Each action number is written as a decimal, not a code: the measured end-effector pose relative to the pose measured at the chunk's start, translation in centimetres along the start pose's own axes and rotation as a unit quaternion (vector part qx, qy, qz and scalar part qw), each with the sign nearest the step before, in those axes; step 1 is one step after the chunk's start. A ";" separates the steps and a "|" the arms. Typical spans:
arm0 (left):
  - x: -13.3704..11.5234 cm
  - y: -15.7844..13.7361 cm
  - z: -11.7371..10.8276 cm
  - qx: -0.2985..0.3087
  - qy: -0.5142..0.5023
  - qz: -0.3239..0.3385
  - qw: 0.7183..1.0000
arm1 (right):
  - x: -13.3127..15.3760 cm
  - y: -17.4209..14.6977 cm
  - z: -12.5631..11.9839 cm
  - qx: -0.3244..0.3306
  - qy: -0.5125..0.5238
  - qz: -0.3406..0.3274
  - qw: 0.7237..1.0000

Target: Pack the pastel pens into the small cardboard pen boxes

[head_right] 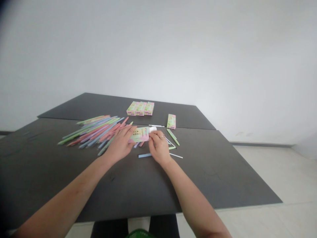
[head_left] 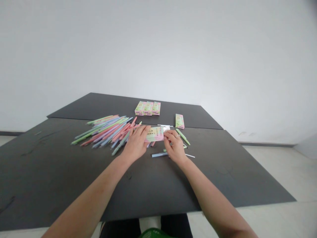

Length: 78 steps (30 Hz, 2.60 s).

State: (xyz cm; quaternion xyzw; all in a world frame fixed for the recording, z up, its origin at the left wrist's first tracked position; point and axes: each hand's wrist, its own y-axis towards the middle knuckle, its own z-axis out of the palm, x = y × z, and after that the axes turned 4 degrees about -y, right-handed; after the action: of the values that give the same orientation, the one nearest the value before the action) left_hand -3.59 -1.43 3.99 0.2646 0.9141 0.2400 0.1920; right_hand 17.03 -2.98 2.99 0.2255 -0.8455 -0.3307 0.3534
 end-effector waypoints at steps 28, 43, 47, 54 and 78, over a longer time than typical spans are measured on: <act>10.0 -9.3 -6.4 -0.062 0.093 -0.163 0.980 | 1.9 3.6 6.6 0.078 0.079 0.106 0.988; 9.2 -9.8 -5.9 -0.026 0.036 -0.138 0.989 | 4.7 3.6 12.1 0.341 -0.156 -0.199 0.906; 8.9 -9.7 -5.7 -0.022 0.033 -0.129 0.991 | 4.6 3.7 12.1 0.330 -0.142 -0.223 0.906; 9.4 -10.1 -5.2 -0.026 0.030 -0.116 0.992 | 4.7 4.1 11.5 0.380 -0.156 -0.226 0.883; 9.9 -10.0 -4.8 -0.048 0.028 -0.107 0.993 | 3.6 4.1 4.5 -0.109 0.266 0.106 0.952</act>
State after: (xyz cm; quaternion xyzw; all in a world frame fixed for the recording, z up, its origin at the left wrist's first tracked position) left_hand -17.60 -4.83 0.26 0.1491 0.9294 0.2694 0.2032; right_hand 10.73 -0.65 5.16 0.1748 -0.6987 -0.3095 0.6209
